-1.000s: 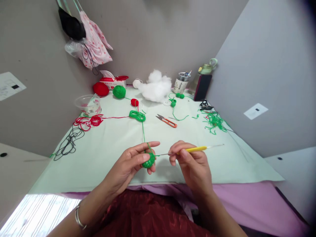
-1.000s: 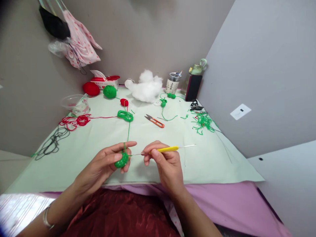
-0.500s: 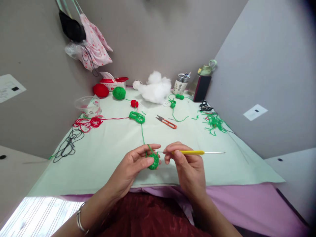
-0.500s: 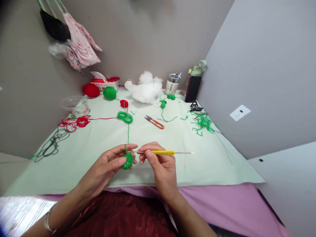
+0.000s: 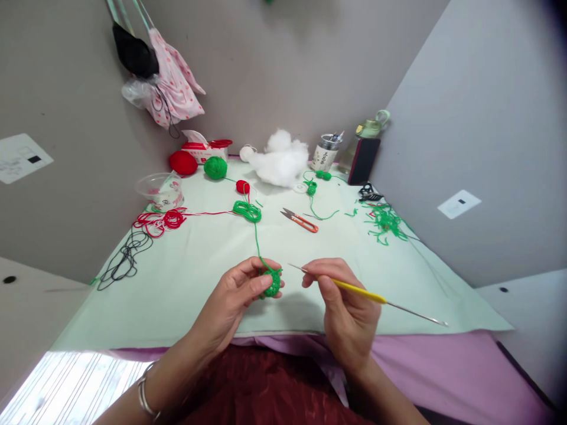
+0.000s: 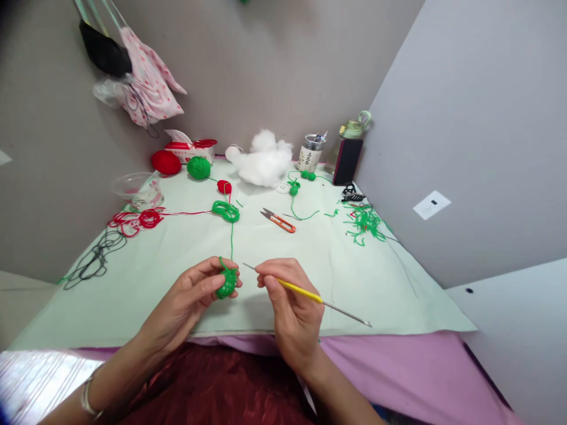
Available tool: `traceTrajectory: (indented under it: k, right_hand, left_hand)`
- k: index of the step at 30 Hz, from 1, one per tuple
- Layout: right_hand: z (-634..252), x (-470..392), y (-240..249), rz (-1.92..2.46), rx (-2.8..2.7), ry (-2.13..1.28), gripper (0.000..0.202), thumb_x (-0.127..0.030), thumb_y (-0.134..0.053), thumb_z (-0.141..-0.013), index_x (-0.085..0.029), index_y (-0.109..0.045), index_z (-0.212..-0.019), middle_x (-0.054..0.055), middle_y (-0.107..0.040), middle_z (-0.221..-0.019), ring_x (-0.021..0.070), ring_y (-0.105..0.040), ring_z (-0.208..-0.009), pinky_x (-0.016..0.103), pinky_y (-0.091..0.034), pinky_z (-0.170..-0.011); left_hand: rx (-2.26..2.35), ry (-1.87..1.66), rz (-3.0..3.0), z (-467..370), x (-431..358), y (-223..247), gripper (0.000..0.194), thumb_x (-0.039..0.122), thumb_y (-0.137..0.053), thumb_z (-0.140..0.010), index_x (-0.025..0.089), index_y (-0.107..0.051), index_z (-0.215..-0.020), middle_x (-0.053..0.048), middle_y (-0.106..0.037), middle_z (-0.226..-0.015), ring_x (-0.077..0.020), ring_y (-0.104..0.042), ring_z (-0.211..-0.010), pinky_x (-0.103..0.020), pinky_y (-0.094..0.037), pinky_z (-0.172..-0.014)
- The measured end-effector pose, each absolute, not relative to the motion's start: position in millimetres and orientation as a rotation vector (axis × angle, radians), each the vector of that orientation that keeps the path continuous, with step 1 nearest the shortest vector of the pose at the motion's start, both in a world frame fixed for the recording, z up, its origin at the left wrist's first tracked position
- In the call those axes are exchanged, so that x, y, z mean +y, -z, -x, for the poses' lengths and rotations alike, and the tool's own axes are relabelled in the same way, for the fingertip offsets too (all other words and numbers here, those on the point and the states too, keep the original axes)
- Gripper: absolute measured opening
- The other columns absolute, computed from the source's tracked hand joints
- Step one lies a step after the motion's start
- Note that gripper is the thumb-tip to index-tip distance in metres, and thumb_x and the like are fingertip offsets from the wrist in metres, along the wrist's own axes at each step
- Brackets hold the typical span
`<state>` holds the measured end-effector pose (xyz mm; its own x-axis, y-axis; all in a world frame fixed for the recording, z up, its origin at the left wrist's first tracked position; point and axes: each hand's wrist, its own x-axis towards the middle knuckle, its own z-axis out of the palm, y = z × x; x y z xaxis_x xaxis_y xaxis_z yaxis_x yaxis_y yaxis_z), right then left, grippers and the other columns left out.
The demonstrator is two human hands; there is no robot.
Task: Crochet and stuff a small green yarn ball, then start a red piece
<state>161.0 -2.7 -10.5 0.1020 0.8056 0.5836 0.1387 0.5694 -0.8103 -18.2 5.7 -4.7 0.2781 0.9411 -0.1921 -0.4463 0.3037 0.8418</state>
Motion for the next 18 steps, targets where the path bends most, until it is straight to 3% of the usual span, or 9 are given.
traceTrajectory:
  k: [18]
  right_hand:
    - [-157.2, -4.9, 7.8, 0.807, -1.447, -0.718, 0.023, -0.015, -0.059, -0.1, -0.027, -0.078, -0.103, 0.004, -0.073, -0.089, 0.0176, -0.066, -0.079, 0.032, -0.054, -0.069]
  left_hand:
    - [0.781, -1.035, -0.785, 17.1, 5.7, 2.0, 0.021, 0.033, -0.082, -0.082, 0.019, -0.077, -0.096, -0.003, -0.071, -0.087, -0.0152, -0.063, -0.081, -0.029, -0.05, -0.08]
